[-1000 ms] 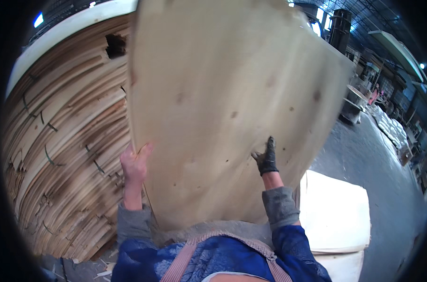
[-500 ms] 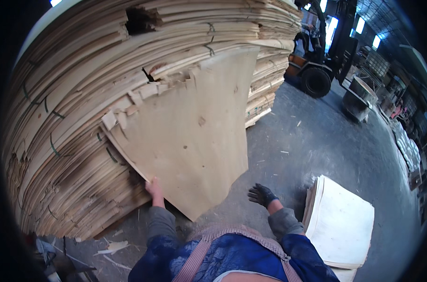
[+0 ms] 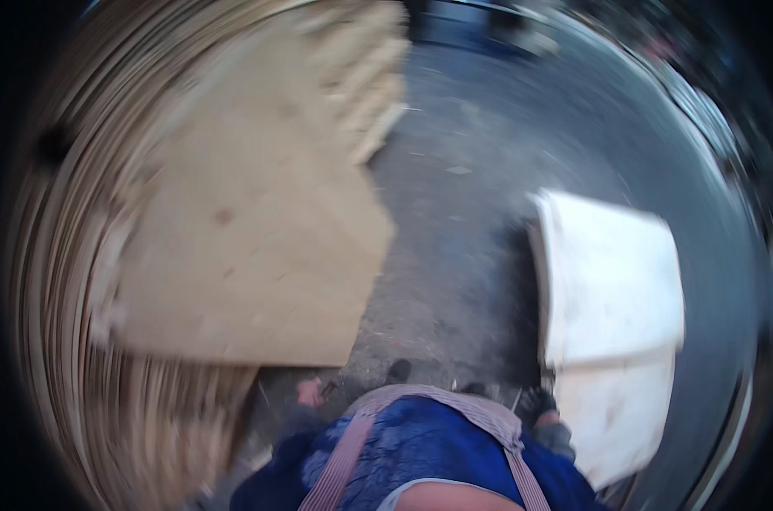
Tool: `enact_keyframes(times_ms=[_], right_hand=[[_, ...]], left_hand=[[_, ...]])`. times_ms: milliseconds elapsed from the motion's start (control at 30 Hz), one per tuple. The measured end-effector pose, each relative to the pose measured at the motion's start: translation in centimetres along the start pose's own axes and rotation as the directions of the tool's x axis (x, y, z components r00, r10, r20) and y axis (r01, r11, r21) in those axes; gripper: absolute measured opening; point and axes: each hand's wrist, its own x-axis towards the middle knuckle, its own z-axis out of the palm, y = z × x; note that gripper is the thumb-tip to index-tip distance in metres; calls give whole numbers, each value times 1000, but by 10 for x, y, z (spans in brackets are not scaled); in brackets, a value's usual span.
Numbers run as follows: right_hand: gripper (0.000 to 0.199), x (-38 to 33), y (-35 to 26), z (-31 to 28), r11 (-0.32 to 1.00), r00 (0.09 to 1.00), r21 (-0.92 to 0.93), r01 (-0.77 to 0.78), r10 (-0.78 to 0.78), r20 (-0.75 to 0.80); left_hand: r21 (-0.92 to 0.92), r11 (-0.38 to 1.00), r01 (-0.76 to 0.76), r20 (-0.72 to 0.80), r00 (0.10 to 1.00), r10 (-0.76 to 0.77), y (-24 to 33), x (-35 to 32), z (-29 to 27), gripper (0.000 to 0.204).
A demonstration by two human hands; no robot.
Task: The person feeds large wood sheets into a rolling machine and stacks processed sheets onto a pallet by hand.
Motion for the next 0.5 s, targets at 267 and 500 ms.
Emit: enact_keyframes(times_ms=[267, 500], right_hand=[[20, -45, -61, -3, 904, 904, 314, 291, -152, -401], [14, 113, -144, -142, 863, 881, 325, 387, -242, -407]], left_hand=[[28, 956, -293, 397, 881, 258, 119, -32, 157, 45], [389, 831, -397, 408, 883, 231, 225, -112, 382, 46]])
